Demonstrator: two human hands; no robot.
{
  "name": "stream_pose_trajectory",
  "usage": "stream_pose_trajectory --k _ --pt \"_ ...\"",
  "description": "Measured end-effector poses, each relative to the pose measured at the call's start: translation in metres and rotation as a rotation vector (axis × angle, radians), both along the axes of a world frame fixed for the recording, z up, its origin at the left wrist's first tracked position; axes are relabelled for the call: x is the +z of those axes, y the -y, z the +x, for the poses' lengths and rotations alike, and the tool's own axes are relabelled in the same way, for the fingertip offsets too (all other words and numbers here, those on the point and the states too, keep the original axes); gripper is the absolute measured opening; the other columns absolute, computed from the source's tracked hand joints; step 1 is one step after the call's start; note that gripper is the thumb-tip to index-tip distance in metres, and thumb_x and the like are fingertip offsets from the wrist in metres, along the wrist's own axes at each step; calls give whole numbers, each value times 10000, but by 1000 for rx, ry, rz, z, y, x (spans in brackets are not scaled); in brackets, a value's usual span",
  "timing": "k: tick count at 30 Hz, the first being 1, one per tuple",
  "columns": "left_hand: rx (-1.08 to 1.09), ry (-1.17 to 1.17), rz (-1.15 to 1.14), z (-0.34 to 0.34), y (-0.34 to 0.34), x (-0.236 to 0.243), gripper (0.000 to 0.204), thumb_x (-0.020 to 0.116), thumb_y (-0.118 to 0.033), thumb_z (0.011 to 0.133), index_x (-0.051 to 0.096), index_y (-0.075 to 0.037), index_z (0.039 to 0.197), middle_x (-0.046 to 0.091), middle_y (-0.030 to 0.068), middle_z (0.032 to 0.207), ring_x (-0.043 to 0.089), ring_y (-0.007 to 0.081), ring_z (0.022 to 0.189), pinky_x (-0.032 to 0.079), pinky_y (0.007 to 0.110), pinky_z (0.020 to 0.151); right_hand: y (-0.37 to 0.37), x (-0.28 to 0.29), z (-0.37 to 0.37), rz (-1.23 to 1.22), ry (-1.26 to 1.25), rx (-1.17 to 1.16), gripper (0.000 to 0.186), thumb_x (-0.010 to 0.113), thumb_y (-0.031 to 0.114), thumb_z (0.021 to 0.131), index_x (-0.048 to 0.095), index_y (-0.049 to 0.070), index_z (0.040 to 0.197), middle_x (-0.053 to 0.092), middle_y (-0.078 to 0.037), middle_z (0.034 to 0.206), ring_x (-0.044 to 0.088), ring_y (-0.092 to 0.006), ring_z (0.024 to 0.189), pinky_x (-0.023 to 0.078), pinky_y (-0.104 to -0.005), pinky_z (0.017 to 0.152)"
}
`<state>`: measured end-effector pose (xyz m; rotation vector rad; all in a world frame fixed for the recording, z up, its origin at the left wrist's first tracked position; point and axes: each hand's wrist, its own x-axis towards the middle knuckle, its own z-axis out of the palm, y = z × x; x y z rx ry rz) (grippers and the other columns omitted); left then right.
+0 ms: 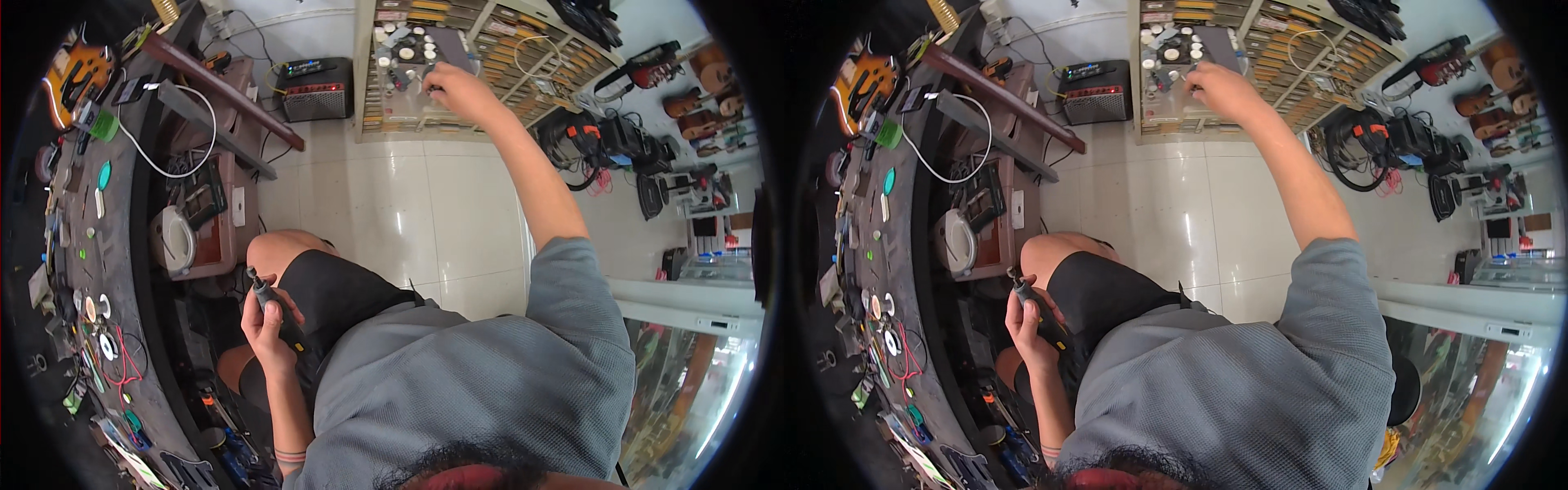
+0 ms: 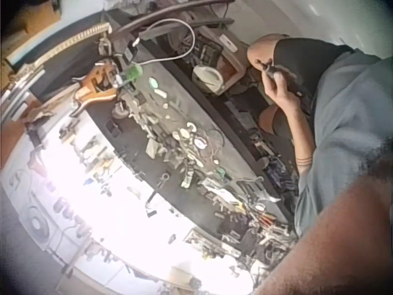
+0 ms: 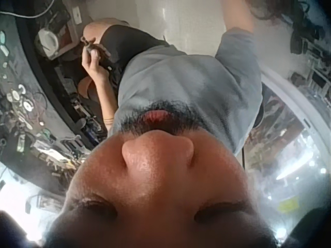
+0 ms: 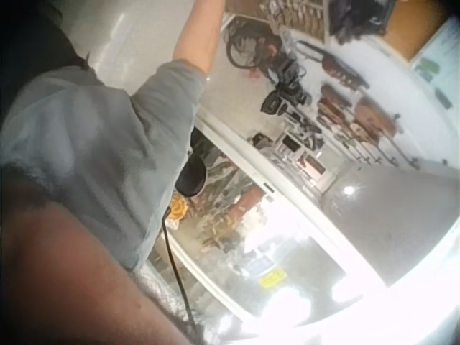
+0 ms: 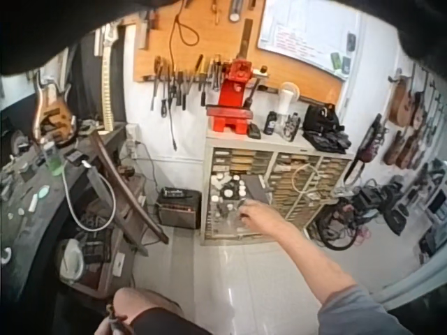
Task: The person holds a guitar pickguard and fits a green pickup into a slot. They use a rotary tool to sand the edge of the pickup slot, then hold a small component and continue using the rotary tool on it.
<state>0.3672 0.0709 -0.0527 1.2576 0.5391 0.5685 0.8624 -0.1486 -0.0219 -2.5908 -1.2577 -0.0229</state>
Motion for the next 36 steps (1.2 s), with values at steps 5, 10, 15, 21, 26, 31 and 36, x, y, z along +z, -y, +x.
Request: stream_pose_trajectory --k 5,10,15,21,26,31,36 --pt "-121 -26 60 13 0 18 537 741 -300 1019 625 62 1399 652 54 890 632 130 740 513 274 665 -19 35 -75 715 -830 95 214 739 133 1031 680 35 1211 714 -60 1169 690 -188 1023 544 -342 880" --pt "-238 -140 186 30 3 53 471 775 -206 993 680 51 1376 729 93 1031 686 158 860 563 294 798 -28 32 -174 913 -1209 350 236 712 94 1039 655 28 1258 726 -83 1174 693 -195 1038 555 -356 902" --pt "-345 -96 582 39 9 86 454 779 -189 982 692 41 1363 775 183 1179 752 273 1082 555 372 1015 -44 29 -247 939 -1385 383 239 695 103 1065 661 20 1286 741 -115 1187 725 -221 1043 587 -394 923" --pt "-336 -88 525 19 9 83 471 782 -234 1002 687 39 1374 777 193 1228 758 306 1139 556 386 1026 -61 35 -290 975 -1456 392 226 686 48 1077 668 3 1298 764 -112 1172 747 -203 1092 609 -366 969" --pt "-248 -89 542 -1 7 80 476 777 -242 1003 685 31 1383 775 199 1220 759 320 1129 556 391 1021 -76 33 -309 990 -1467 399 198 698 30 1069 652 11 1260 761 -116 1169 741 -196 1093 614 -364 976" --pt "-144 -102 571 -20 4 79 479 768 -252 989 686 5 1385 769 206 1217 757 361 1120 561 398 1005 -93 35 -332 1026 -1285 416 183 701 -16 1054 642 3 1226 748 -128 1185 734 -183 1081 614 -348 975" --pt "-74 -163 548 -40 3 83 476 782 -216 979 683 20 1381 770 195 1215 752 315 1116 559 391 997 -110 35 -351 999 -1223 496 212 705 -60 1034 628 -2 1223 715 -131 1235 713 -165 1106 593 -320 993"
